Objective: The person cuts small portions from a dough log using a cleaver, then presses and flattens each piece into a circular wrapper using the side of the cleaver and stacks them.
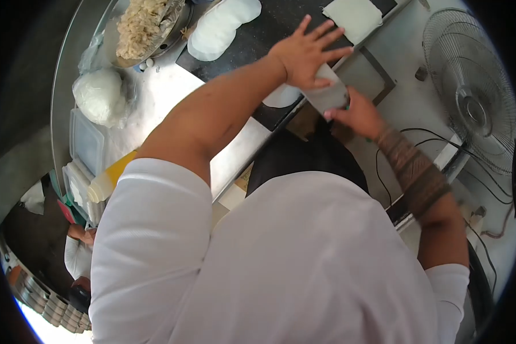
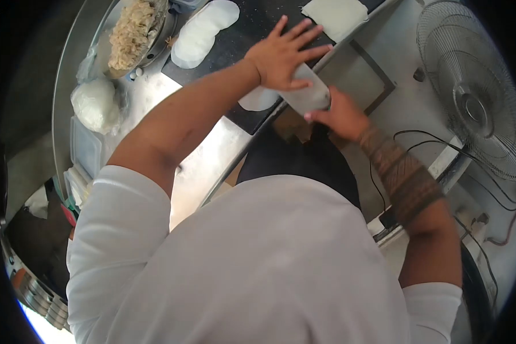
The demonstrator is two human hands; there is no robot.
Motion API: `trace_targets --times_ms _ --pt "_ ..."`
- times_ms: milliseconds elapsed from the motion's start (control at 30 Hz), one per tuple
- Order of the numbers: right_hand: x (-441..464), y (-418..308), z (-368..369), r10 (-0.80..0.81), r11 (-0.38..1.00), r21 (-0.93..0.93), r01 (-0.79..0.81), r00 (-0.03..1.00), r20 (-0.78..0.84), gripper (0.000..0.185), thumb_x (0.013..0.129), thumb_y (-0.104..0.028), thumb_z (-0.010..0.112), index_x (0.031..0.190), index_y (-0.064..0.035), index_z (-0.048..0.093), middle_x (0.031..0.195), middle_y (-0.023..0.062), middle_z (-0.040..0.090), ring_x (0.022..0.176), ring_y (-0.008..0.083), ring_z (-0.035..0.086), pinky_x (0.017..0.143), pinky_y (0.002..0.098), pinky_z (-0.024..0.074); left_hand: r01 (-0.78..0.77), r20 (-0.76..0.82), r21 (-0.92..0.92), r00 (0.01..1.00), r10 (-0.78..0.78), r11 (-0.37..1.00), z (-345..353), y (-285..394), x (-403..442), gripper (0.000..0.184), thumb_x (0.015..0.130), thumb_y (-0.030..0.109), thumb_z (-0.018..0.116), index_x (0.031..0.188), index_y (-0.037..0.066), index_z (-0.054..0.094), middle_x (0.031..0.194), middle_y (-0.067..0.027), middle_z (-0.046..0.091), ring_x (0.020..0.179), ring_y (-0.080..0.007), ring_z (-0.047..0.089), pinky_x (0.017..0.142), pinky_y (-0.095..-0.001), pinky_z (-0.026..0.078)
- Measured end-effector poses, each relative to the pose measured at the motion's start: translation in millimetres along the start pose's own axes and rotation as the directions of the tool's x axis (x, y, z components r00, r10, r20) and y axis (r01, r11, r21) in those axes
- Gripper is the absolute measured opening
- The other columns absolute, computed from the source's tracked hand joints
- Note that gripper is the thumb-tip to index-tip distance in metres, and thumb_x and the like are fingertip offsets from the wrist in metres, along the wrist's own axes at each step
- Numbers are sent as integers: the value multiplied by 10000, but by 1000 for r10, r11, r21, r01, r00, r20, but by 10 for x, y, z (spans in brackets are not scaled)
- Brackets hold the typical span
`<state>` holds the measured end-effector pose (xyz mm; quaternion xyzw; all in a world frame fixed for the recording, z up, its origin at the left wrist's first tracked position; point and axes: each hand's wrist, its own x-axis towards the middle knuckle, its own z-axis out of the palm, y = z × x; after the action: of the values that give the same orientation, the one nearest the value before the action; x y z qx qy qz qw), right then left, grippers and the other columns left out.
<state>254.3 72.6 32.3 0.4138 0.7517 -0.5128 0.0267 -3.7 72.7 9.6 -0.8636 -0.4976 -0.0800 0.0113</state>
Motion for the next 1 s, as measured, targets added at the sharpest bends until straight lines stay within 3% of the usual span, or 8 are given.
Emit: trace_targets --times_ms 167,333,500,633,733,833,933,1000 --pt "561 -354 -520 10 937 -348 -1 1000 24 656 825 -344 908 1283 40 639 1192 207 729 1098 283 711 975 407 544 69 -138 -53 988 -75 996 -157 -437 127 902 899 661 620 1613 142 432 1687 -289 298 1568 -491 263 1235 -719 177" --pt "232 -376 96 -169 980 104 167 986 4 726 767 -425 919 1225 68 644 1113 280 728 1082 412 717 958 445 555 -28 -134 -108 991 13 994 -326 -382 -403 852 929 666 617 1648 269 389 1749 -184 239 1611 -418 223 1259 -683 152" --pt "-156 73 469 50 998 18 -52 992 118 817 768 -415 929 1343 59 593 1215 280 710 1163 431 691 1003 459 537 67 59 -282 997 -52 957 -56 227 -592 879 897 647 633 1660 298 373 1753 -195 221 1615 -423 216 1263 -695 134" --pt "153 20 -154 73 997 -15 -71 989 131 795 776 -413 929 1336 47 601 1208 276 714 1165 415 694 1002 450 539 54 20 -187 998 -51 981 49 -15 -37 888 893 615 645 1671 311 344 1763 -183 192 1619 -419 194 1255 -718 124" --pt "542 166 -308 -156 987 -35 157 988 22 720 808 -443 911 1247 47 618 1124 217 724 1061 362 705 946 430 547 95 -158 92 984 -80 991 64 -256 141 738 932 589 624 1586 270 500 1636 -216 441 1517 -399 423 1207 -658 319" --pt "729 -332 -662 -102 936 -336 107 994 34 687 833 -439 893 1196 67 604 1091 239 711 1022 382 696 922 441 546 179 -142 58 975 -170 982 98 -544 164 886 900 652 628 1605 145 447 1678 -292 311 1556 -495 282 1235 -708 193" --pt "671 -424 -638 -75 945 -322 65 997 -16 625 883 -409 852 1188 68 588 1120 278 706 1058 417 700 914 465 548 441 18 -403 880 -475 802 -225 -682 158 902 892 658 639 1608 146 441 1674 -295 317 1549 -496 296 1235 -701 204" --pt "364 -159 -371 -92 971 -231 69 992 -89 597 893 -406 835 1191 62 615 1141 295 717 1102 436 703 940 485 551 632 114 -396 754 -647 666 -222 -525 35 666 951 590 605 1469 171 594 1454 -245 561 1347 -417 541 1113 -592 405"
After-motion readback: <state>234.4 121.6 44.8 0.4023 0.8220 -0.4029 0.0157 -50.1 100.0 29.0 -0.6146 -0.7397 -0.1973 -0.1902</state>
